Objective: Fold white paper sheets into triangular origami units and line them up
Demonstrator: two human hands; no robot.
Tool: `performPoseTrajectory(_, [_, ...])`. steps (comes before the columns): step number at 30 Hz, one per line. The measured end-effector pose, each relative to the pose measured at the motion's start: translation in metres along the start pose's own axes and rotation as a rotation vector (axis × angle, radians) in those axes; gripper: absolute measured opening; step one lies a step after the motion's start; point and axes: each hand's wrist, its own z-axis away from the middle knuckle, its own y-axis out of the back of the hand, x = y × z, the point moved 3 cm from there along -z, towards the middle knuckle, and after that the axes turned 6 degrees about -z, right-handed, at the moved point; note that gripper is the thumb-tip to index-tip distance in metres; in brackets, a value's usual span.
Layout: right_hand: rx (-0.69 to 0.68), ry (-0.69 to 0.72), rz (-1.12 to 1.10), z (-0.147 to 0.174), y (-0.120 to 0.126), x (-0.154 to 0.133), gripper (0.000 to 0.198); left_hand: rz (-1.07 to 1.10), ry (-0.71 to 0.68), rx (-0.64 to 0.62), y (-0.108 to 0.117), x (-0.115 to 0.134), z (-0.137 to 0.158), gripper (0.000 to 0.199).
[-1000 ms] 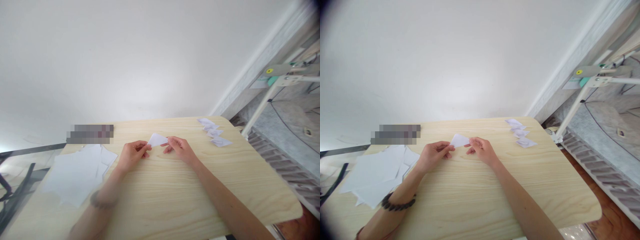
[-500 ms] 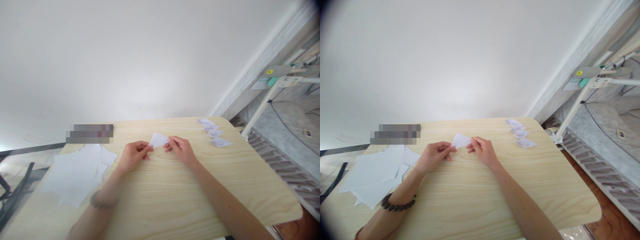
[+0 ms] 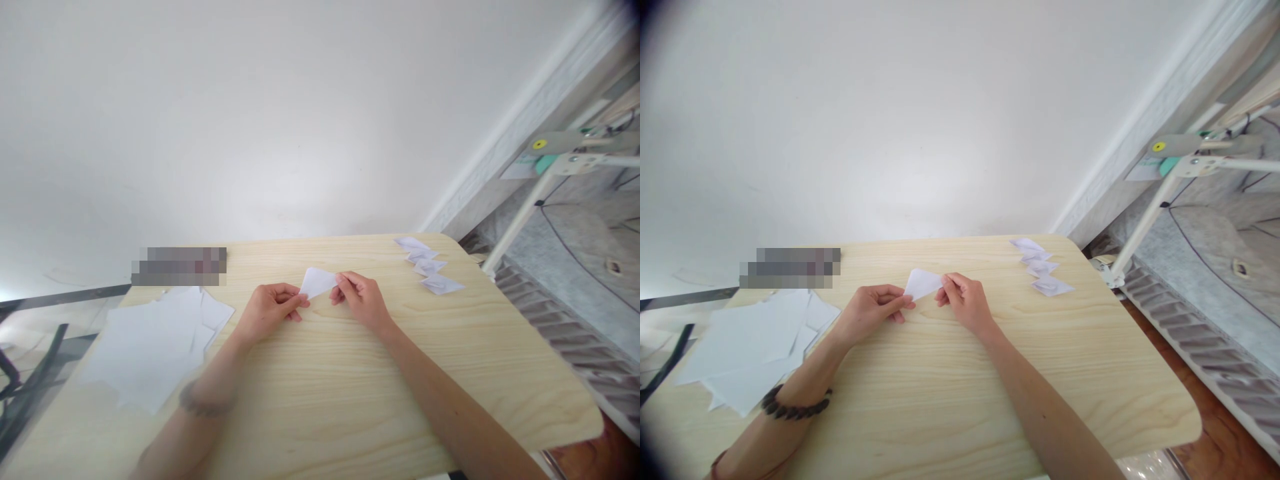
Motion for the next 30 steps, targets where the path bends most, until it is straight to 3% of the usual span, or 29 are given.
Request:
performPoseTrajectory(6, [0.012, -0.010, 0.011, 0.000, -0.002, -0.002, 0.034, -0.010, 0.006, -0.052, 0.000, -0.001, -0.001, 0.032])
performPoseTrajectory(18, [-0.005, -0.035, 0.030, 0.001, 0.000, -0.004, 0.031, -0.084, -0.068, 0.019, -0.003, 0.009, 0.002, 0.032])
performPoseTrajectory(26, [-0.184, -0.087, -0.226, 0.004, -0.009, -0.004, 0.024, 0.123, -0.094, 0.120, 0.002, -0.004, -0.004, 0.029])
performPoseTrajectory(30, [-0.214, -0.098, -0.238, 0.005, -0.012, -0.001, 0.024, 0.253, -0.076, 0.097, 0.000, -0.003, -0.004, 0.041])
